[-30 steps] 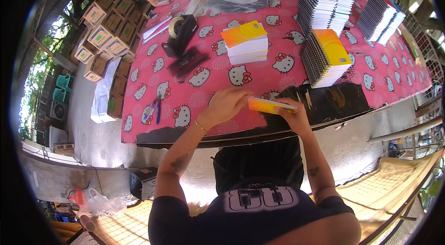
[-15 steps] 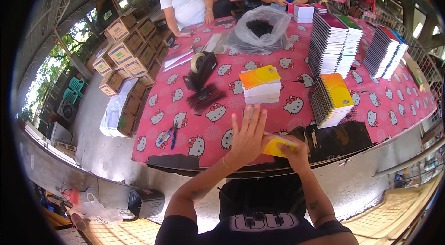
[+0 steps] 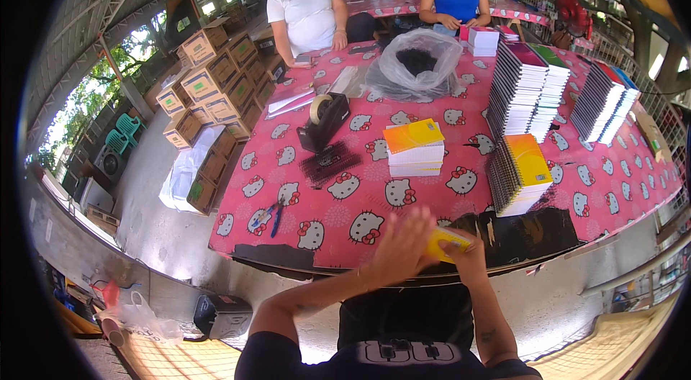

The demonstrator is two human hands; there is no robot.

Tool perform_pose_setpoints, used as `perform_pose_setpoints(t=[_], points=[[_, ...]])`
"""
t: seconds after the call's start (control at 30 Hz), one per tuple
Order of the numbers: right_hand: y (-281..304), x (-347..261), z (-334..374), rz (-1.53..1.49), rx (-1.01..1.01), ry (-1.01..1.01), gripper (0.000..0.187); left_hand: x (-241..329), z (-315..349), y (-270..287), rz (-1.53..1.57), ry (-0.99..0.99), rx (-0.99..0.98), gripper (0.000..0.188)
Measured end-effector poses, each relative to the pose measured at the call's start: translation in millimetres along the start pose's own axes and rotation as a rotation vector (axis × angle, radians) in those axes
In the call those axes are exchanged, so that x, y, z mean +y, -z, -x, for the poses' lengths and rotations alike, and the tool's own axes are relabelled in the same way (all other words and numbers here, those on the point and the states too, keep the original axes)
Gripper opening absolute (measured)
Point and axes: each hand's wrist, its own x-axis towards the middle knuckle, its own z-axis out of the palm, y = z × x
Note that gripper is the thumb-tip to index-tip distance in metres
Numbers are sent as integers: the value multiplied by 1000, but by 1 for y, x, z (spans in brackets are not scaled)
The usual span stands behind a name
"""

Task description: The person is aligning the pages of spiral notebooks, checking their edges, and placing them onto a growing stack on a table.

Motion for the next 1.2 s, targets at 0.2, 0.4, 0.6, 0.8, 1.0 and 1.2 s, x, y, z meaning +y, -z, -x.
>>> perform_pose_setpoints(t=[0.2,0.4,0.6,0.8,1.0,1.2], points=[[5,-12,-2,128,-17,50,24,7,6,-2,10,-36,-55,81],[0,16,-11,322,-151,123,24,-14,-23,-9,-104,6,-8,90],[16,36,-11,348,-130,165,29,7,-5,-14,-19,-40,-197,86],[8,29,-16,352,-206,66,28,17,57,-41,55,-124,-158,84],[13,34,-18,452,-147,66,31,14,12,-34,-35,-80,-178,85],[10,29,-20,399,-176,49,25,11,-5,-31,-38,-45,-136,84]])
